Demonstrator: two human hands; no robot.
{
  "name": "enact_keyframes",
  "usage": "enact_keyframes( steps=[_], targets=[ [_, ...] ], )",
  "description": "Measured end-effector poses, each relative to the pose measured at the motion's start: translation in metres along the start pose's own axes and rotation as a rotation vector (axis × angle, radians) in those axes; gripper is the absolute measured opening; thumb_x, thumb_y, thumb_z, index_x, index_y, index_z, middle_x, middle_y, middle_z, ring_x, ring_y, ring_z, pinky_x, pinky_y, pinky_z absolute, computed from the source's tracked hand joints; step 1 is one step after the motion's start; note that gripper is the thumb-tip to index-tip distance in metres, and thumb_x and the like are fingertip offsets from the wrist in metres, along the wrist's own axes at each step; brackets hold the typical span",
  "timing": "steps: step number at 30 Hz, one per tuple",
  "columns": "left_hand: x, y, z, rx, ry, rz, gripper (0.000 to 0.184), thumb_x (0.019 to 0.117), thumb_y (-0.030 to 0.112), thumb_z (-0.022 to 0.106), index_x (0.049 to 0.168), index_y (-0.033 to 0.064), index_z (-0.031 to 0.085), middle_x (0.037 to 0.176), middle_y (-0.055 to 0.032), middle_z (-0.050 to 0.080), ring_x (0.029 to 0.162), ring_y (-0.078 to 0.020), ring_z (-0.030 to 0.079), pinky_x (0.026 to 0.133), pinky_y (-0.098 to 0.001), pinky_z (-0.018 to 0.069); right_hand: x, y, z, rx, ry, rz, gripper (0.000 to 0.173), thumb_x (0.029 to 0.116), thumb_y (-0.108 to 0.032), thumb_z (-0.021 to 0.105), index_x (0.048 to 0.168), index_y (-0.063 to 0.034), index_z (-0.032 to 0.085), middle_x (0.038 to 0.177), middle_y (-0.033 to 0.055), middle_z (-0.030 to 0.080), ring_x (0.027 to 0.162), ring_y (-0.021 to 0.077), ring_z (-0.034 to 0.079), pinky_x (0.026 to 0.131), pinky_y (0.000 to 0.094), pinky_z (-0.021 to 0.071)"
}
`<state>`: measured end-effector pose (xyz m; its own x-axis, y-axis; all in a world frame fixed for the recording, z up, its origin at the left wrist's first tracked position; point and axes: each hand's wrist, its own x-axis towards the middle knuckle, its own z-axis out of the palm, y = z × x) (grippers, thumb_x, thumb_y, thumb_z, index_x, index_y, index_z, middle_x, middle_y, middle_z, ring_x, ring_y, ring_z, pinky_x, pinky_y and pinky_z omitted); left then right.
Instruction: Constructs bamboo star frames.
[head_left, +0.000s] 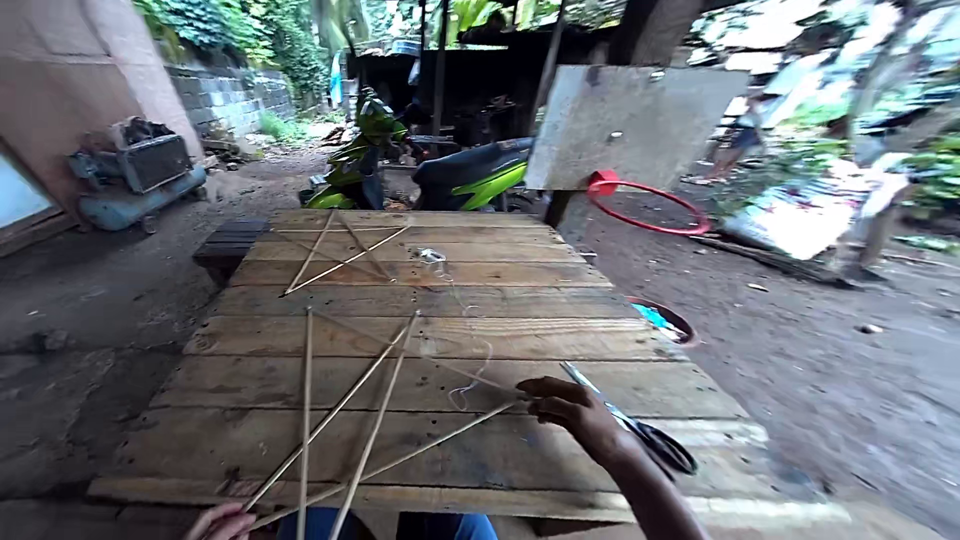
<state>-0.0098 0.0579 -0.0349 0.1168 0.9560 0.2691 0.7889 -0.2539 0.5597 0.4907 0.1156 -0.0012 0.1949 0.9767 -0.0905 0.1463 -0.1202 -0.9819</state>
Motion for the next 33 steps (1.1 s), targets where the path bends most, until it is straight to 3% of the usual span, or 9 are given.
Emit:
enact_keyframes(
  steps=[3,6,9,12,14,18,25,28,33],
  targets=[
    [-0.005,0.009,0.006,-0.049,0.066,-0.006,0.015,0.0859,0.0,0.073,0.1,0.0,0.079,0.113,-0.0208,0.072,0.106,-0.0345,0.07,0.095,-0.0503,0.0556,-0.002,0.012,-0.004,-0.013,0.025,-0.047,0.026,0.0931,-0.004,0.051,0.112,0.0001,0.069,0.101,0.0049,0.073,0.078,0.0103,0.07,0.072,0.0275,0.06],
    [0.004,0.012,0.003,-0.186,0.081,-0.068,0.021,0.0843,0.011,0.078,0.104,0.0026,0.079,0.112,-0.0138,0.073,0.106,-0.026,0.07,0.096,-0.0454,0.056,0.001,0.022,-0.01,-0.049,0.076,-0.087,0.016,0.0938,-0.003,0.059,0.106,-0.001,0.068,0.088,-0.0018,0.071,0.072,0.0046,0.068,0.07,0.024,0.0597],
    [0.034,0.004,0.002,-0.101,0.145,-0.153,0.024,0.0901,0.014,0.074,0.112,0.0046,0.078,0.114,-0.0156,0.072,0.104,-0.0301,0.07,0.094,-0.0512,0.0553,0.006,0.036,-0.013,-0.047,0.095,-0.09,0.013,0.0911,0.001,0.062,0.101,-0.0014,0.069,0.082,-0.0043,0.071,0.068,0.0023,0.064,0.065,0.0212,0.0561],
    [0.066,0.006,0.005,0.052,0.055,-0.272,0.032,0.0933,0.018,0.074,0.124,0.011,0.075,0.124,-0.0158,0.069,0.112,-0.0332,0.066,0.099,-0.0556,0.0499,0.007,0.039,-0.009,0.017,0.128,-0.091,0.011,0.0921,0.003,0.061,0.096,-0.0038,0.068,0.078,-0.0053,0.071,0.064,0.0025,0.066,0.062,0.0204,0.0574],
    [0.077,0.003,0.013,0.088,0.061,-0.274,0.027,0.0926,0.019,0.075,0.119,0.0132,0.078,0.122,-0.0154,0.069,0.112,-0.0337,0.066,0.098,-0.0568,0.0507,0.007,0.045,-0.008,0.014,0.15,-0.13,0.01,0.0904,0.0,0.062,0.097,-0.0027,0.069,0.08,-0.0038,0.071,0.065,0.0038,0.066,0.062,0.0221,0.0578],
    [0.078,-0.003,0.027,0.038,0.218,-0.132,0.01,0.0882,0.006,0.077,0.098,0.0042,0.081,0.106,-0.019,0.073,0.1,-0.0377,0.07,0.091,-0.0619,0.0525,0.001,0.041,-0.002,-0.015,0.201,-0.162,0.01,0.0919,0.0,0.063,0.098,-0.0003,0.071,0.081,-0.0005,0.071,0.066,0.0051,0.066,0.063,0.0229,0.0572],
    [0.081,-0.004,0.035,0.153,0.236,-0.065,0.012,0.0933,0.002,0.066,0.099,-0.006,0.073,0.102,-0.0298,0.068,0.095,-0.0491,0.067,0.085,-0.0687,0.049,-0.001,0.04,0.005,-0.046,0.231,-0.228,0.014,0.0981,-0.006,0.058,0.098,0.0004,0.07,0.076,-0.0026,0.069,0.061,0.0013,0.062,0.06,0.0199,0.054],
    [0.098,0.027,0.032,0.136,0.246,-0.066,0.013,0.0956,0.003,0.065,0.1,-0.0064,0.072,0.097,-0.028,0.069,0.089,-0.0467,0.067,0.083,-0.0675,0.048,0.0,0.039,0.003,0.004,0.227,-0.226,0.02,0.1022,-0.012,0.055,0.097,-0.0013,0.07,0.073,-0.0038,0.069,0.059,0.0016,0.062,0.058,0.0203,0.0545],
    [0.157,0.148,0.053,-0.076,0.128,0.207,0.014,0.0953,0.005,0.067,0.101,-0.0055,0.073,0.099,-0.022,0.072,0.092,-0.0351,0.071,0.086,-0.0533,0.0558,0.003,0.04,0.003,0.04,0.216,-0.233,0.006,0.0929,0.0,0.064,0.095,0.0014,0.07,0.076,-0.0014,0.069,0.06,0.002,0.062,0.058,0.0202,0.0544]
  ],
)
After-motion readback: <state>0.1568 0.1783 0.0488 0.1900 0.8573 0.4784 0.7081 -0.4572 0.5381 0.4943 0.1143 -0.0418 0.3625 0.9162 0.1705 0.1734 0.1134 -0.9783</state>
